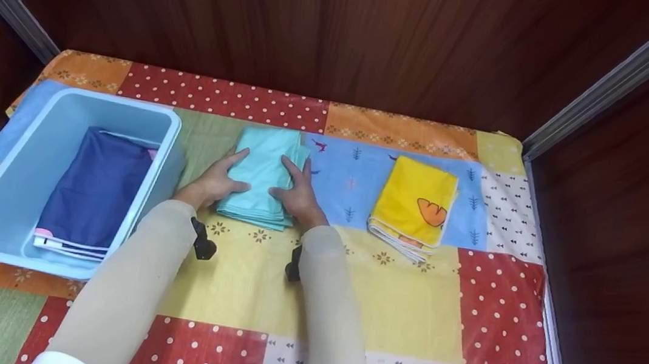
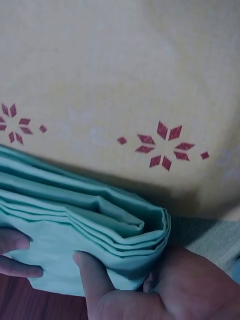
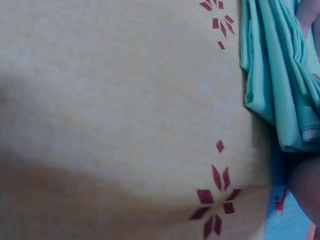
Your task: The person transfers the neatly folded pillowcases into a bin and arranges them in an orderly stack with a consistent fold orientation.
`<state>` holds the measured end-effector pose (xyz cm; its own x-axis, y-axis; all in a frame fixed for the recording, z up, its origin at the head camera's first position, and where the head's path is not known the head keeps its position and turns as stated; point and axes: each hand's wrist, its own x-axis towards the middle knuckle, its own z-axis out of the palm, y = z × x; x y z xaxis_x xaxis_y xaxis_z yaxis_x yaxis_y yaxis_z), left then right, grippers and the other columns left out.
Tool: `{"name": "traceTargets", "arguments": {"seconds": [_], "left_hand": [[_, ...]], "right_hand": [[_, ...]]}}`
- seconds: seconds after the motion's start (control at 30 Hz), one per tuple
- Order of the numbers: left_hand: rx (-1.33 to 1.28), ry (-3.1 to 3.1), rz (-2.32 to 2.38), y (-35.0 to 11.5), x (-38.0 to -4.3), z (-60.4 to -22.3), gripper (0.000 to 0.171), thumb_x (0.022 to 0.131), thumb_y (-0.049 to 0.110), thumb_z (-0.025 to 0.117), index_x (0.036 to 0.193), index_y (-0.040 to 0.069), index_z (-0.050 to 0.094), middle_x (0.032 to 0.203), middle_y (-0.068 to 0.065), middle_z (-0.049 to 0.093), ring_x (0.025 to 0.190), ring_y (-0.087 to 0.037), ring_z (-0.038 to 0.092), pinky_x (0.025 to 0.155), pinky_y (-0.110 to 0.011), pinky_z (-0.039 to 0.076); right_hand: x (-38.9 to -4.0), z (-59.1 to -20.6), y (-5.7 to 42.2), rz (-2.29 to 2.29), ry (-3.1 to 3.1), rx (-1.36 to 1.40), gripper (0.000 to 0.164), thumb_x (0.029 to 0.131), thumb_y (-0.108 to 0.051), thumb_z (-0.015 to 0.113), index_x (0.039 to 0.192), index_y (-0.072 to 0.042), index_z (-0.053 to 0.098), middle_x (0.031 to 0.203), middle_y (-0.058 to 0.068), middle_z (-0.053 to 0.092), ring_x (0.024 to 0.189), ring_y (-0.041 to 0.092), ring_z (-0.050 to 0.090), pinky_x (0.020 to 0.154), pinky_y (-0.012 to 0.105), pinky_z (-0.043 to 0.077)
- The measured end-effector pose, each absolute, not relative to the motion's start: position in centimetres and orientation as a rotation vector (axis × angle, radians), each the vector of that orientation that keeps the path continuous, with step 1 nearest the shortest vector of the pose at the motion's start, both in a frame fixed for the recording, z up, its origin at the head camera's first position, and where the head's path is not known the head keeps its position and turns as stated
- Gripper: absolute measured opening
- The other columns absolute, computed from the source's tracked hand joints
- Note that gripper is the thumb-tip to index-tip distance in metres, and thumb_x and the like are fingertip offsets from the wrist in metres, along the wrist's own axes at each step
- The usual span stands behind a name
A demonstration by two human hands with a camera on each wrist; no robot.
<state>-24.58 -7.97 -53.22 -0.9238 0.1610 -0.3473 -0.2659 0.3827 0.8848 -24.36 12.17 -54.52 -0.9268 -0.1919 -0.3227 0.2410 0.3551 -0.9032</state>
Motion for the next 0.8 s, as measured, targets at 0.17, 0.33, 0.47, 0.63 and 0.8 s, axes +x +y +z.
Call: {"name": "traceTargets", "arguments": {"seconds": [0.17, 0.33, 0.47, 0.63, 0.8], "left_hand": [[-0.095, 2.282, 1.529, -7.91, -24.71, -53.66, 0.085, 0.093, -0.005, 0.067, 0.163, 0.019, 0.025, 0.172, -0.009, 0.000, 0.157, -0.025, -0.001, 0.125, -0.038, 0.013], [-0.105, 2.277, 1.534, -7.85, -24.71, -53.70, 0.082, 0.094, -0.003, 0.065, 0.163, 0.019, 0.026, 0.171, -0.010, 0.002, 0.157, -0.025, 0.000, 0.125, -0.039, 0.014], [-0.121, 2.275, 1.538, -7.86, -24.63, -53.72, 0.080, 0.095, -0.001, 0.065, 0.163, 0.019, 0.027, 0.171, -0.008, 0.004, 0.157, -0.024, 0.002, 0.125, -0.038, 0.015], [-0.117, 2.286, 1.546, -7.73, -24.50, -53.62, 0.078, 0.096, -0.001, 0.064, 0.162, 0.017, 0.028, 0.171, -0.009, 0.006, 0.157, -0.024, 0.003, 0.124, -0.038, 0.016], [-0.124, 2.276, 1.563, -7.59, -24.49, -53.44, 0.076, 0.096, -0.002, 0.063, 0.162, 0.014, 0.028, 0.171, -0.012, 0.007, 0.156, -0.026, 0.005, 0.124, -0.037, 0.016]], "right_hand": [[-24.18, -54.80, 12.25, -1.665, 2.200, 0.077, 0.075, 0.096, -0.004, 0.069, 0.160, -0.023, 0.035, 0.170, -0.001, -0.016, 0.155, 0.022, -0.013, 0.124, 0.042, 0.017], [-24.15, -54.93, 12.27, -1.714, 2.183, 0.080, 0.073, 0.096, -0.002, 0.067, 0.160, -0.021, 0.036, 0.171, -0.003, -0.014, 0.155, 0.020, -0.012, 0.124, 0.041, 0.018], [-24.11, -54.91, 12.14, -1.741, 2.157, 0.107, 0.073, 0.097, -0.002, 0.067, 0.159, -0.025, 0.037, 0.171, -0.005, -0.010, 0.156, 0.019, -0.008, 0.123, 0.041, 0.022], [-24.13, -55.06, 12.11, -1.768, 2.123, 0.150, 0.072, 0.097, -0.002, 0.067, 0.158, -0.028, 0.039, 0.171, -0.007, -0.008, 0.156, 0.018, -0.005, 0.122, 0.041, 0.025], [-24.11, -55.14, 12.10, -1.797, 2.081, 0.177, 0.072, 0.097, -0.001, 0.066, 0.158, -0.028, 0.040, 0.171, -0.005, -0.002, 0.156, 0.021, 0.007, 0.117, 0.042, 0.035]]}}
